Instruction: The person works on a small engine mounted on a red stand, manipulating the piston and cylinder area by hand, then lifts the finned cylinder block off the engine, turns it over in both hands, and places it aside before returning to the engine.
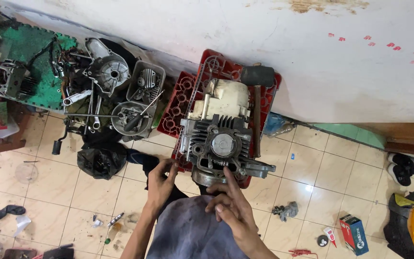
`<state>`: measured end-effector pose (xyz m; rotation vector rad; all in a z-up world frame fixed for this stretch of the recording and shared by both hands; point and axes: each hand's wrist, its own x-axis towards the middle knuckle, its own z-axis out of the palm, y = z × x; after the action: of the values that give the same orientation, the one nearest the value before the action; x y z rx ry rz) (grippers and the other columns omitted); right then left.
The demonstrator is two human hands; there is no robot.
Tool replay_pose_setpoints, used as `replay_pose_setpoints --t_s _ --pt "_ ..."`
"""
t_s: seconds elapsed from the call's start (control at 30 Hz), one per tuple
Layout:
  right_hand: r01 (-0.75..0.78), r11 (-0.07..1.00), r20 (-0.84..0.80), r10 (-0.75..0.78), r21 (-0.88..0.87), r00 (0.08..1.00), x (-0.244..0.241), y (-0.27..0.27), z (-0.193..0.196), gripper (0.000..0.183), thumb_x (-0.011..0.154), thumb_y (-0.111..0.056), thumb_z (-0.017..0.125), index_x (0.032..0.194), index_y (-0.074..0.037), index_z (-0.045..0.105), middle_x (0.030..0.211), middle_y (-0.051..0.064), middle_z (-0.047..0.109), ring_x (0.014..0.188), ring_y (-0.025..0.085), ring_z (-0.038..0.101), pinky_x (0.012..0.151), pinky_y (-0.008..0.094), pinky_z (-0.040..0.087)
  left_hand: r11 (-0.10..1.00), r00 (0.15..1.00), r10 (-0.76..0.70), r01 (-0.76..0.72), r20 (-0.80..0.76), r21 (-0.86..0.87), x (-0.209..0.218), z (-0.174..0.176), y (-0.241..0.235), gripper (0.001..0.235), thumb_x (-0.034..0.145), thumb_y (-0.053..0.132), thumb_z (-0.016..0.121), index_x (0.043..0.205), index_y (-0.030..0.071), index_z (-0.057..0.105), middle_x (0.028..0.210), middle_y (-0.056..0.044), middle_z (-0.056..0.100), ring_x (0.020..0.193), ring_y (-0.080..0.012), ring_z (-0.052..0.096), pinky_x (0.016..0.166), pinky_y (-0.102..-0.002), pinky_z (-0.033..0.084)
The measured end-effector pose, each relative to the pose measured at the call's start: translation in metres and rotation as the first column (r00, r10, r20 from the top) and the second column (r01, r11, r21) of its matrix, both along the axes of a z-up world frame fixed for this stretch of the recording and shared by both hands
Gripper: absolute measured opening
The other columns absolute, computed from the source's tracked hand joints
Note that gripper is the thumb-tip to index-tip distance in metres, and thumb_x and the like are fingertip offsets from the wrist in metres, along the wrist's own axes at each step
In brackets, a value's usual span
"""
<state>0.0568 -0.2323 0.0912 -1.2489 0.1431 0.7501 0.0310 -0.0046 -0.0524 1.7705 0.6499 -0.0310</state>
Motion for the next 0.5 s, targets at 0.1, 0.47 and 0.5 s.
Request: replay_pose_setpoints --t_s 0.1,0.47,0.5 --pt "0.007 1.000 0.026 -0.008 0.029 1.000 -0.002 -0.002 -0.006 0.084 0.093 -0.012 0.057 0.166 -0.014 0.016 0.132 0.018 0.057 0.092 0.019 0.066 0.068 0.027 0.048 1.000 1.000 0.004 -0.004 0.011 0.001 0.001 0.003 -0.003 0.019 0.095 0.014 0.068 0.105 -0.002 0.071 0.086 -0.010 0.076 0.079 -0.0142 0.070 0.076 -0.029 0.055" --pt "0.141 0.988 0.319 -0.115 -0.060 0.941 0.016 -0.030 -0.025 0.050 0.096 -0.011 0.060 0.144 -0.002 0.049 0.114 0.014 0.068 0.085 0.018 0.069 0.058 0.026 0.052 0.997 1.000 0.012 -0.010 0.020 -0.075 0.000 0.017 -0.006 0.018 0.098 0.014 0.064 0.104 -0.003 0.070 0.082 -0.010 0.076 0.074 -0.0141 0.070 0.072 -0.029 0.056" --pt "0.139 0.989 0.323 -0.113 -0.058 0.940 0.020 -0.037 -0.028 0.050 0.096 -0.011 0.060 0.144 -0.002 0.049 0.114 0.014 0.068 0.085 0.018 0.069 0.058 0.026 0.052 0.997 1.000 0.014 -0.012 0.025 -0.074 0.003 0.017 -0.004 0.018 0.098 0.014 0.064 0.104 -0.003 0.070 0.082 -0.010 0.076 0.074 -0.0141 0.070 0.072 -0.029 0.056"
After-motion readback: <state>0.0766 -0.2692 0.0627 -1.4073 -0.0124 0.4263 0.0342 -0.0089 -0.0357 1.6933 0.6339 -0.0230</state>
